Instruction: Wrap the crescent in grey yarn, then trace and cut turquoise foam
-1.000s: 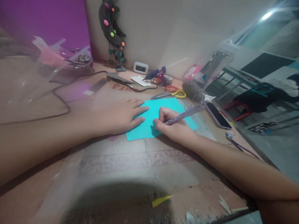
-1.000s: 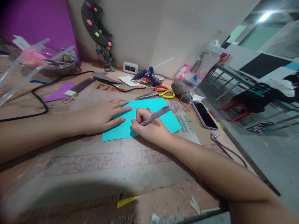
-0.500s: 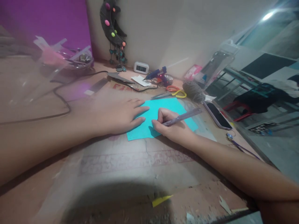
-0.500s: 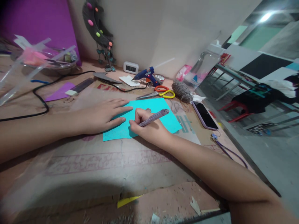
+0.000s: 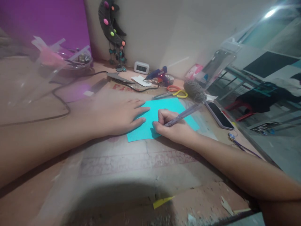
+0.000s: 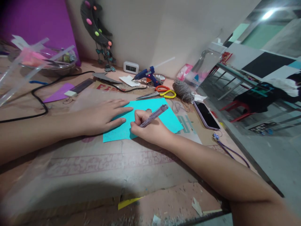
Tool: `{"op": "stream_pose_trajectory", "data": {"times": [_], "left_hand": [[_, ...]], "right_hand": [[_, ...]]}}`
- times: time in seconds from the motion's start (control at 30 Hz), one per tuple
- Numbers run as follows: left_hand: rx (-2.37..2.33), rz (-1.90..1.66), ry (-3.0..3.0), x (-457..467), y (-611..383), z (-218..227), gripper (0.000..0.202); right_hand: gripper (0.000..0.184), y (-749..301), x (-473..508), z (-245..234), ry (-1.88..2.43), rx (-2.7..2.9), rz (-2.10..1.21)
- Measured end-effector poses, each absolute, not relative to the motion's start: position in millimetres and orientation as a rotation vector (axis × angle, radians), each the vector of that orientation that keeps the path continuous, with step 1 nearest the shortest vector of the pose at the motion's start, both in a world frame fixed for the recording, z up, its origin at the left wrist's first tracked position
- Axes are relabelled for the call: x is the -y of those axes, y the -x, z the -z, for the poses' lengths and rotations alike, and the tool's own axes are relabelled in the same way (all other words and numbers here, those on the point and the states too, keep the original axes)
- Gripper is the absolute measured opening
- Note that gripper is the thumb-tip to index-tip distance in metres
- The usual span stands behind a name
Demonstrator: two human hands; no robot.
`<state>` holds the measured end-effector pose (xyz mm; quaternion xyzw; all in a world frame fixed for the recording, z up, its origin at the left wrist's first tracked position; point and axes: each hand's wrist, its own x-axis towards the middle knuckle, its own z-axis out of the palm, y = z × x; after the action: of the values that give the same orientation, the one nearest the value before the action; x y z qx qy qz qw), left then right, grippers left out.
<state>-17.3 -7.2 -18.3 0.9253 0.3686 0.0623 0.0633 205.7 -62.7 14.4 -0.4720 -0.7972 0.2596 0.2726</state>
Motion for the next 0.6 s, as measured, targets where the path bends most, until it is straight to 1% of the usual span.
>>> {"op": "stream_pose_trajectory", "data": {"times": [0.3,0.6], "left_hand": [[-1.121,-0.188,-2.787,9.5,16.7,14.4,0.069],[-1.115,-0.197,-2.768,9.6,17.3,14.4,0.070]], "right_hand": [[0.029,-210.4,62.3,-14.4,1.225,2.050,-0.757],[0.030,-211.1,66.2,-13.4,1.205,2.091,-0.716]]}}
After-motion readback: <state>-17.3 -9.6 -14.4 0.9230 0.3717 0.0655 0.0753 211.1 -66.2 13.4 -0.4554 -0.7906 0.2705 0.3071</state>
